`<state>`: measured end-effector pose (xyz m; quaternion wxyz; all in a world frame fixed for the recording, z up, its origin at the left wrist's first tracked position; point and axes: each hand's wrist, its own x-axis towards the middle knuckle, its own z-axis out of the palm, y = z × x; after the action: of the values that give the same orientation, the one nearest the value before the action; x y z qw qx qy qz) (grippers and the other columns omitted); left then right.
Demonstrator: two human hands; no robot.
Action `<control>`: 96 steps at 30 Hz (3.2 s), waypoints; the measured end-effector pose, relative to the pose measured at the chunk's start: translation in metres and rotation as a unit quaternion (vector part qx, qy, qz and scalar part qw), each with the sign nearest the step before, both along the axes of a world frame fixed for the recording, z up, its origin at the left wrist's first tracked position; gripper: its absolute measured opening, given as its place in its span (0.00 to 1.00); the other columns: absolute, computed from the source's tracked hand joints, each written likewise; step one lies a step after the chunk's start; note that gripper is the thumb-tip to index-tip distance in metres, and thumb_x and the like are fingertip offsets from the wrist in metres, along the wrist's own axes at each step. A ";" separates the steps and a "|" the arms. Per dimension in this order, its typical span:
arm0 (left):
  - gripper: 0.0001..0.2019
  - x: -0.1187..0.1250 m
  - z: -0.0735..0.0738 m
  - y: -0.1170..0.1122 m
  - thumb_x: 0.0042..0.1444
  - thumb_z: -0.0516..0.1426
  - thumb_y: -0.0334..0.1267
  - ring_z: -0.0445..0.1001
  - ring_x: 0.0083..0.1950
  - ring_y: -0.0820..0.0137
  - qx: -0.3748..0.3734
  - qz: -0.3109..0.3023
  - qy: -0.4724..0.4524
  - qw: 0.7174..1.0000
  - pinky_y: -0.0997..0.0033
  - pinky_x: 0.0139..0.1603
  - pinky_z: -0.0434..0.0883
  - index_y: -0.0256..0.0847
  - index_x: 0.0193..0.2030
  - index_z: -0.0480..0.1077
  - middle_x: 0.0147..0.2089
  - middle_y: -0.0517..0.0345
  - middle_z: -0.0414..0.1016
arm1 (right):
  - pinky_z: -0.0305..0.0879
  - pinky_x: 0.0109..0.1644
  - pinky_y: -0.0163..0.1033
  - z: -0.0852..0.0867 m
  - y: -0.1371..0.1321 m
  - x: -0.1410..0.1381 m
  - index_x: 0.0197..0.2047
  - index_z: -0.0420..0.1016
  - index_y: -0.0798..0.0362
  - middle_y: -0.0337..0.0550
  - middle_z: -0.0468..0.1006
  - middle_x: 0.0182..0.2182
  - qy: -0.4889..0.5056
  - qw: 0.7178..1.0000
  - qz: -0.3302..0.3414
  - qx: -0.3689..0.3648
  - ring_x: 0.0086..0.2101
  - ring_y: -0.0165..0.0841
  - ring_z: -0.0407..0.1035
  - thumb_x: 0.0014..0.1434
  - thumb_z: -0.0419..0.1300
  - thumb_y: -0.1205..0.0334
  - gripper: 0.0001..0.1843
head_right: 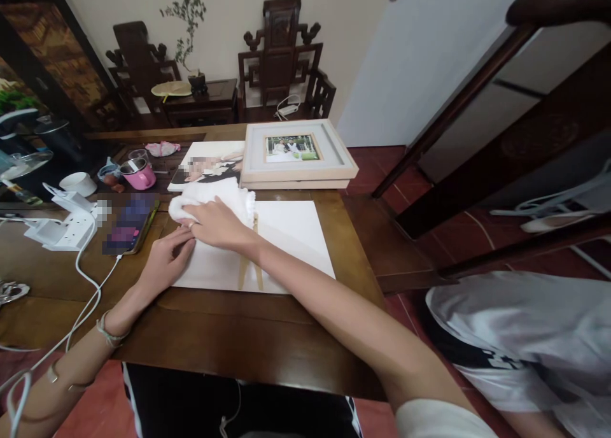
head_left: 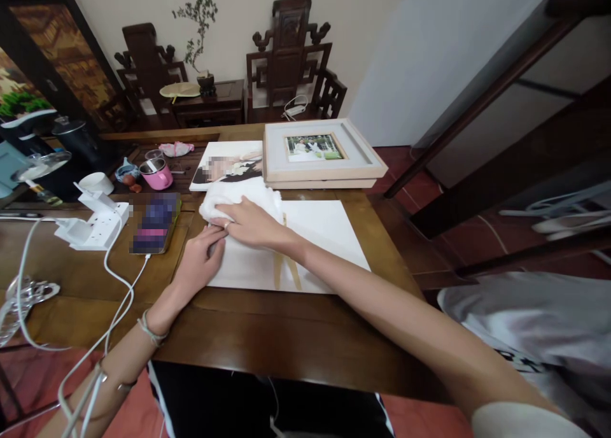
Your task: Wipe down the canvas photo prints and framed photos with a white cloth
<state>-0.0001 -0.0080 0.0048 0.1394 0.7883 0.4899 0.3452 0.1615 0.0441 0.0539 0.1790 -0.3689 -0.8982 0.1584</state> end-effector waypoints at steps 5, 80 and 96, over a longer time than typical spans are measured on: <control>0.15 -0.001 -0.002 0.000 0.61 0.51 0.34 0.72 0.58 0.61 -0.003 0.007 0.000 1.000 0.51 0.66 0.62 0.43 0.49 0.76 0.53 0.53 0.77 | 0.62 0.43 0.41 0.002 0.002 0.006 0.48 0.72 0.51 0.47 0.79 0.41 -0.012 1.000 -0.021 -0.007 0.43 0.42 0.70 0.68 0.45 0.59 0.16; 0.23 -0.004 -0.008 0.003 0.63 0.49 0.38 0.56 0.69 0.59 -0.047 0.002 0.038 0.998 0.53 0.70 0.54 0.28 0.60 0.65 0.66 0.38 0.61 | 0.42 0.63 0.71 -0.030 -0.105 0.085 0.46 0.75 0.55 0.59 0.63 0.62 -0.023 0.995 0.068 0.066 0.64 0.50 0.49 0.56 0.51 0.72 0.17; 0.21 -0.004 -0.007 0.002 0.62 0.49 0.38 0.57 0.69 0.61 -0.043 0.003 0.033 0.999 0.52 0.69 0.55 0.32 0.60 0.65 0.66 0.41 0.62 | 0.53 0.63 0.62 -0.029 -0.036 0.106 0.48 0.72 0.56 0.56 0.73 0.53 -0.035 0.993 0.010 0.108 0.60 0.45 0.59 0.62 0.47 0.71 0.16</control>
<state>-0.0040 -0.0059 -0.0025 0.1560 0.7908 0.5114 0.2978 0.2678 0.0082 0.0248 0.1844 -0.3442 -0.9193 0.0491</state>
